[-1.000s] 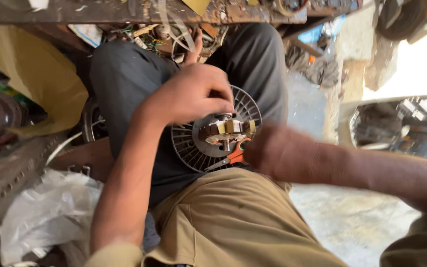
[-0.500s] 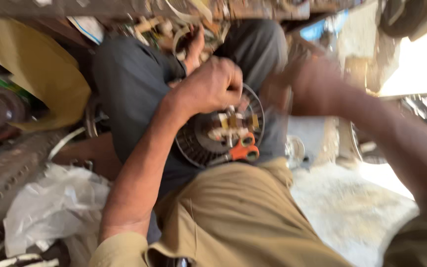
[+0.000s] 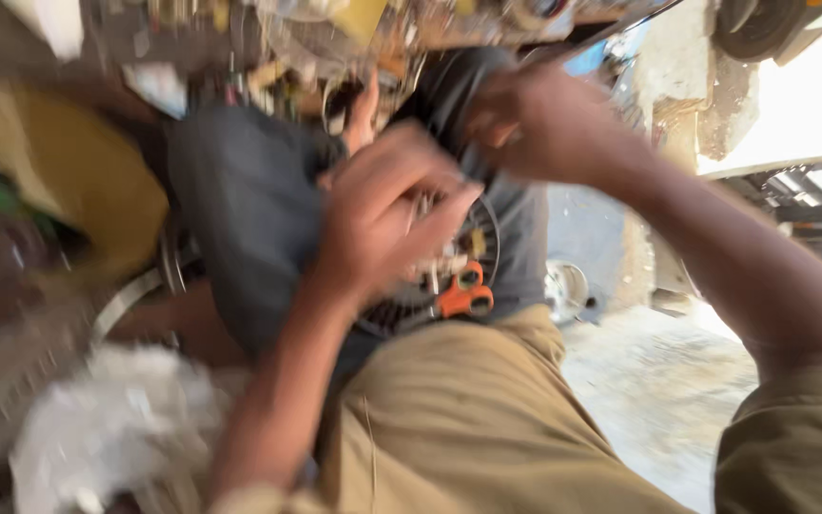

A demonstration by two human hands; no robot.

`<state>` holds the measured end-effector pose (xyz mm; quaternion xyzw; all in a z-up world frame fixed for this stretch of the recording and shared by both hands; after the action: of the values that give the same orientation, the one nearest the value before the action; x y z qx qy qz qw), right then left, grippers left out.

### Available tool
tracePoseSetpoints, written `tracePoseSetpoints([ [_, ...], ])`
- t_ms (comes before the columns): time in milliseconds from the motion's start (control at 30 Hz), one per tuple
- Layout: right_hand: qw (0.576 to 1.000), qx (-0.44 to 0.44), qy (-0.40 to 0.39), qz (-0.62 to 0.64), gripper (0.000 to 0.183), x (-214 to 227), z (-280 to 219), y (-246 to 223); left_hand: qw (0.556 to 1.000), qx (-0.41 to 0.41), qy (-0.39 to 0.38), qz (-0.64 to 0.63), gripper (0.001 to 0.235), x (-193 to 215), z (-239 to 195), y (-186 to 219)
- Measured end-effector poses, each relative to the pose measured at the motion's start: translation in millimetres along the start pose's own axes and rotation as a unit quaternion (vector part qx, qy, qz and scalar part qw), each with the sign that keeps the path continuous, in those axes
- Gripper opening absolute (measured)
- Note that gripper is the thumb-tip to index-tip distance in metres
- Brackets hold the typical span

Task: The person applies tape to a fan stator, uses scissors to cut the tape, and wraps wires around the stator components while sitting on the floor.

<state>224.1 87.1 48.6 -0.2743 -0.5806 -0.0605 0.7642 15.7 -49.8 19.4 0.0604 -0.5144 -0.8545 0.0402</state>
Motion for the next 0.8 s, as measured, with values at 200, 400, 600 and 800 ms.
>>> tracePoseSetpoints([
  [200,0.969,0.115,-0.217,0.034,0.018,15.3,-34.3,-114.9,0.983,0.021,-0.153,0.1,0.012,12.3,28.5,-30.7],
  [400,0.985,0.117,-0.056,0.113,0.019,2.5,18.1,-57.4,0.995,-0.035,-0.082,0.042,0.014,8.4,-32.8,36.4],
  [600,0.999,-0.011,-0.039,0.017,0.01,7.3,0.4,-14.5,0.998,0.043,0.045,-0.019,0.008,3.8,-2.3,6.7],
  [800,0.966,0.126,-0.199,0.104,0.016,14.8,-32.7,-119.7,0.99,0.031,-0.129,0.055,0.011,19.6,18.7,-2.5],
])
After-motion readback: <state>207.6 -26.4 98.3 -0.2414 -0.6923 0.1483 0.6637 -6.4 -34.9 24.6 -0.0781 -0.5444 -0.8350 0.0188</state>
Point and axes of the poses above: each hand's wrist, its own z-axis towards the middle knuckle, its own x-axis out of the back of the hand, y = z × x, the point moved 1 cm from there along z, towards the middle knuckle, and after that the axes turned 9 degrees about y, right-handed, at the moved point
